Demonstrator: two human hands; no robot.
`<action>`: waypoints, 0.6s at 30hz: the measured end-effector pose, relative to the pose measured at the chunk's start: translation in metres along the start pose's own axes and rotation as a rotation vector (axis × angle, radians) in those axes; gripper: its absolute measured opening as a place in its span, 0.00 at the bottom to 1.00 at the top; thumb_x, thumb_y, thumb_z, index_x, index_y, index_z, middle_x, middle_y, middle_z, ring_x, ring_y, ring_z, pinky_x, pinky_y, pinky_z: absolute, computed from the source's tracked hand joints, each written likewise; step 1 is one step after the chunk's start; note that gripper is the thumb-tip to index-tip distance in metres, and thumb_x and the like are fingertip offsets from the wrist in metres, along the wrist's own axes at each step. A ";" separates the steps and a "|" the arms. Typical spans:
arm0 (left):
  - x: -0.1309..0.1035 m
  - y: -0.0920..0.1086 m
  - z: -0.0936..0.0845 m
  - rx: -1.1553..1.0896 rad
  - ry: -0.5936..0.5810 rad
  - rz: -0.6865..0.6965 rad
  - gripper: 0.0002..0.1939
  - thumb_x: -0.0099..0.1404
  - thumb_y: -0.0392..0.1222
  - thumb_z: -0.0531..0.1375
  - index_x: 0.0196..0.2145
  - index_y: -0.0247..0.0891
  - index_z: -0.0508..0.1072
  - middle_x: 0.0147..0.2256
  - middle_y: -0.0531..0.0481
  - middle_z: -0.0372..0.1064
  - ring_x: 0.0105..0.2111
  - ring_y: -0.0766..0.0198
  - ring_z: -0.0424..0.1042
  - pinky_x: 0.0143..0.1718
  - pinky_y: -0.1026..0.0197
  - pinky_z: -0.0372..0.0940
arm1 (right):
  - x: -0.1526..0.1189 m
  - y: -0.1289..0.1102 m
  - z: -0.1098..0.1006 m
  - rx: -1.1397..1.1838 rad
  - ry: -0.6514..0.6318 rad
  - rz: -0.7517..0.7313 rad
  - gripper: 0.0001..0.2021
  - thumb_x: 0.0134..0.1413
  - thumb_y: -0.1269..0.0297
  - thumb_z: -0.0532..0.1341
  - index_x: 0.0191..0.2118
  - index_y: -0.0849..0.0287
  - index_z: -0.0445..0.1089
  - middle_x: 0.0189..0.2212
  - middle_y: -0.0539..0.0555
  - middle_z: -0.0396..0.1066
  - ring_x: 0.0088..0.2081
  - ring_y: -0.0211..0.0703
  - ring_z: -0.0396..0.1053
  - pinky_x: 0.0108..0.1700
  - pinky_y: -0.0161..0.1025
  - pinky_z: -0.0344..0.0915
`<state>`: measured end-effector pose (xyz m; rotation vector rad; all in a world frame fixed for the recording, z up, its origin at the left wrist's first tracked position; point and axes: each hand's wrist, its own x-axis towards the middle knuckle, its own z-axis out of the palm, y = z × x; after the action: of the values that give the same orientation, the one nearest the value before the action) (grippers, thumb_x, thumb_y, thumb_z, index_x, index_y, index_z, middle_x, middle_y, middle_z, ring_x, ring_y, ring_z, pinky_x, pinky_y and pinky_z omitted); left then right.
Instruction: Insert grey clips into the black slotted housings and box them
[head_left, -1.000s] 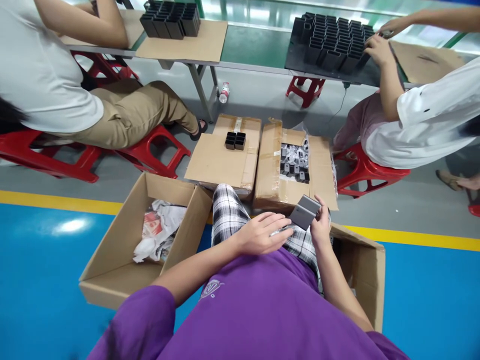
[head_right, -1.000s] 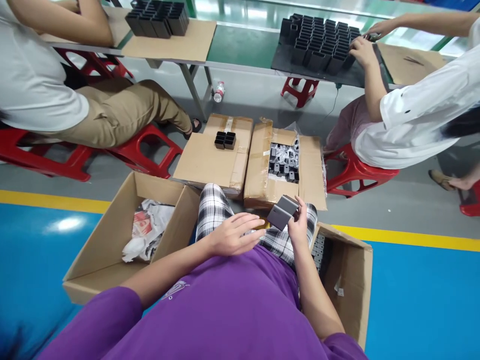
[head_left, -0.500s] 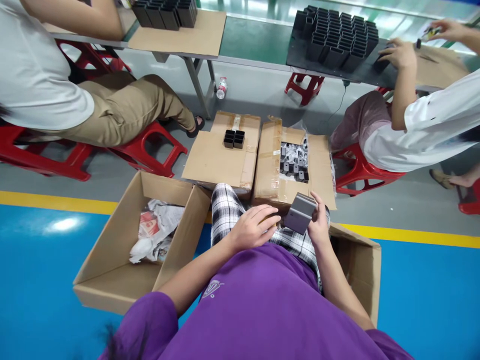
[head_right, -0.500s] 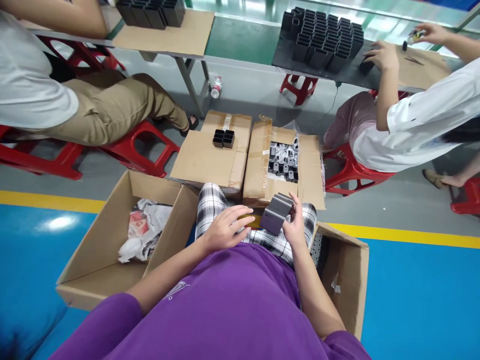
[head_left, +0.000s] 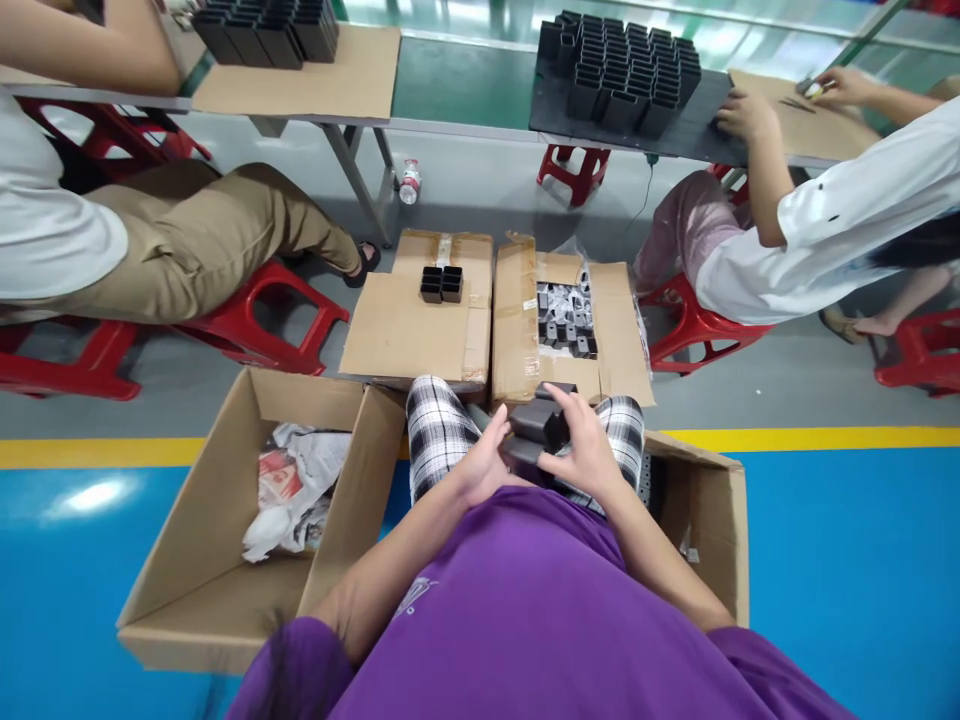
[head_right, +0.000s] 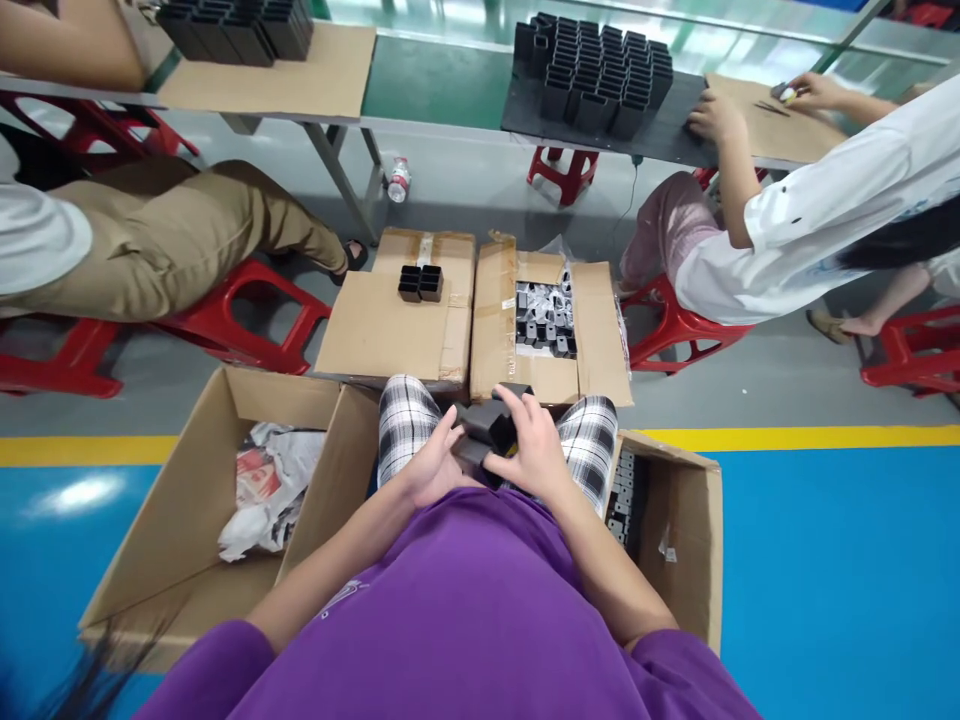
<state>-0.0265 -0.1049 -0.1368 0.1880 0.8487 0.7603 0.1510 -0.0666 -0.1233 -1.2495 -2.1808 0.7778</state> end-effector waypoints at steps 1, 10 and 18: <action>0.000 0.002 0.001 -0.058 -0.005 -0.041 0.36 0.66 0.70 0.49 0.57 0.38 0.68 0.48 0.38 0.76 0.45 0.50 0.77 0.44 0.47 0.72 | 0.000 -0.006 0.002 -0.072 -0.039 -0.025 0.39 0.45 0.62 0.65 0.65 0.57 0.58 0.51 0.63 0.66 0.50 0.59 0.68 0.53 0.56 0.68; 0.001 -0.025 -0.012 -0.172 0.109 -0.081 0.27 0.70 0.58 0.54 0.52 0.33 0.74 0.43 0.39 0.79 0.41 0.52 0.79 0.44 0.54 0.73 | -0.012 -0.025 0.006 -0.251 -0.268 -0.116 0.47 0.55 0.59 0.64 0.73 0.55 0.36 0.50 0.62 0.67 0.45 0.58 0.69 0.48 0.54 0.69; 0.010 -0.026 -0.021 -0.168 -0.006 -0.144 0.32 0.66 0.65 0.55 0.50 0.33 0.75 0.41 0.39 0.79 0.42 0.50 0.79 0.44 0.51 0.73 | -0.010 -0.029 0.009 -0.377 -0.318 -0.182 0.52 0.57 0.53 0.64 0.73 0.62 0.28 0.47 0.65 0.70 0.45 0.60 0.71 0.48 0.54 0.66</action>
<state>-0.0238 -0.1203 -0.1679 -0.0199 0.7803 0.6916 0.1325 -0.0893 -0.1115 -1.1320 -2.7541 0.5341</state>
